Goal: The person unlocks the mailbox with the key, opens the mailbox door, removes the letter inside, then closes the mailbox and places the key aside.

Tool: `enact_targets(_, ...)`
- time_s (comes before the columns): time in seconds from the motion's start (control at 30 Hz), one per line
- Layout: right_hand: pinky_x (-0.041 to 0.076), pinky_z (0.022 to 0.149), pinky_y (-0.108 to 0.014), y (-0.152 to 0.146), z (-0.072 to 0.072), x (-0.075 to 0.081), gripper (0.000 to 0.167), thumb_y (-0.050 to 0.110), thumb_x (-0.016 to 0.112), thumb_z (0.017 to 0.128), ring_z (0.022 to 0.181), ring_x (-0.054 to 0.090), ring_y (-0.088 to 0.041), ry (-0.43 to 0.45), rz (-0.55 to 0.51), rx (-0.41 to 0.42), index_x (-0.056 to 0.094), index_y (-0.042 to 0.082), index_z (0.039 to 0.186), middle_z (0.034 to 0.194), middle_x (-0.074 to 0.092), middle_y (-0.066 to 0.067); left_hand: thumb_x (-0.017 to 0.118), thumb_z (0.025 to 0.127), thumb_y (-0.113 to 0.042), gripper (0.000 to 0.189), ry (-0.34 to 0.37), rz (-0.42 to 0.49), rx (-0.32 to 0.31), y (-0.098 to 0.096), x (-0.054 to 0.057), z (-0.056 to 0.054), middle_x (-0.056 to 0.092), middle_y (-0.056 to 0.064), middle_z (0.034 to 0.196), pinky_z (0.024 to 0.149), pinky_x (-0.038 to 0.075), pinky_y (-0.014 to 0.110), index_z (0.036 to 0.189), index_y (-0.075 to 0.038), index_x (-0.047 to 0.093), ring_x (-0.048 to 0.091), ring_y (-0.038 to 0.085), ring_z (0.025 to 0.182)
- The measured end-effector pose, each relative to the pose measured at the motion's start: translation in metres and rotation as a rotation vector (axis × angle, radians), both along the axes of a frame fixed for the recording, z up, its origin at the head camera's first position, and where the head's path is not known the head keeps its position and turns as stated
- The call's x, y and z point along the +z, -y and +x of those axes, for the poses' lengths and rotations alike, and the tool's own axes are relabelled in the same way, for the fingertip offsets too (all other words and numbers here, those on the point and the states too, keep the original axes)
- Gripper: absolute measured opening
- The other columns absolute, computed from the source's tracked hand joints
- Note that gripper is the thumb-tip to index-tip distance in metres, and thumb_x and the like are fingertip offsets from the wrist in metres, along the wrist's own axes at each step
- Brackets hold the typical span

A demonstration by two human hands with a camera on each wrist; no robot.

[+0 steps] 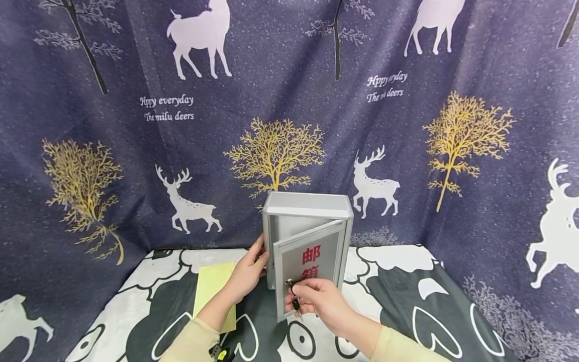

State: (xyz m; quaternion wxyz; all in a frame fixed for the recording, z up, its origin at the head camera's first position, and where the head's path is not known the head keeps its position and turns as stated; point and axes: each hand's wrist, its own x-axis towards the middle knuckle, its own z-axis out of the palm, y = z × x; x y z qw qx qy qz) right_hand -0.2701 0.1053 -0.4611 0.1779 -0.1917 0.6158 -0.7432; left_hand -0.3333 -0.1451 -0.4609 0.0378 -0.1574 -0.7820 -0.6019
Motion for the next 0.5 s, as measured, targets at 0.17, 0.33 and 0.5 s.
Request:
enact_targets(0.17, 0.063, 0.075, -0.030, 0.011, -0.009, -0.001, 0.028, 0.018, 0.071, 0.108, 0.090, 0.081, -0.020, 0.003, 0.012, -0.048, 0.073, -0.009, 0.117, 0.103, 0.082, -0.014, 0.051, 0.121, -0.024, 0.064, -0.001, -0.005, 0.014, -0.001, 0.000, 0.001, 0.054, 0.022, 0.163, 0.106, 0.059, 0.060, 0.180, -0.022, 0.026, 0.060, 0.043, 0.143)
enact_targets(0.33, 0.063, 0.075, -0.030, 0.021, -0.015, 0.001, 0.033, 0.019, 0.072, 0.108, 0.087, 0.080, -0.019, 0.011, 0.010, -0.091, 0.073, -0.012, 0.120, 0.100, 0.082, -0.013, 0.050, 0.121, -0.023, 0.063, 0.005, 0.011, 0.006, -0.001, 0.000, 0.000, 0.055, 0.021, 0.162, 0.107, 0.058, 0.062, 0.179, -0.022, 0.027, 0.059, 0.043, 0.144)
enact_targets(0.5, 0.063, 0.073, -0.030, 0.029, -0.020, 0.002, 0.035, 0.020, 0.073, 0.108, 0.085, 0.079, -0.019, -0.004, 0.009, -0.132, 0.073, -0.013, 0.120, 0.096, 0.081, -0.012, 0.050, 0.121, -0.023, 0.063, 0.009, 0.023, -0.007, 0.000, -0.001, -0.001, 0.054, 0.021, 0.163, 0.108, 0.057, 0.063, 0.179, -0.023, 0.027, 0.057, 0.044, 0.146)
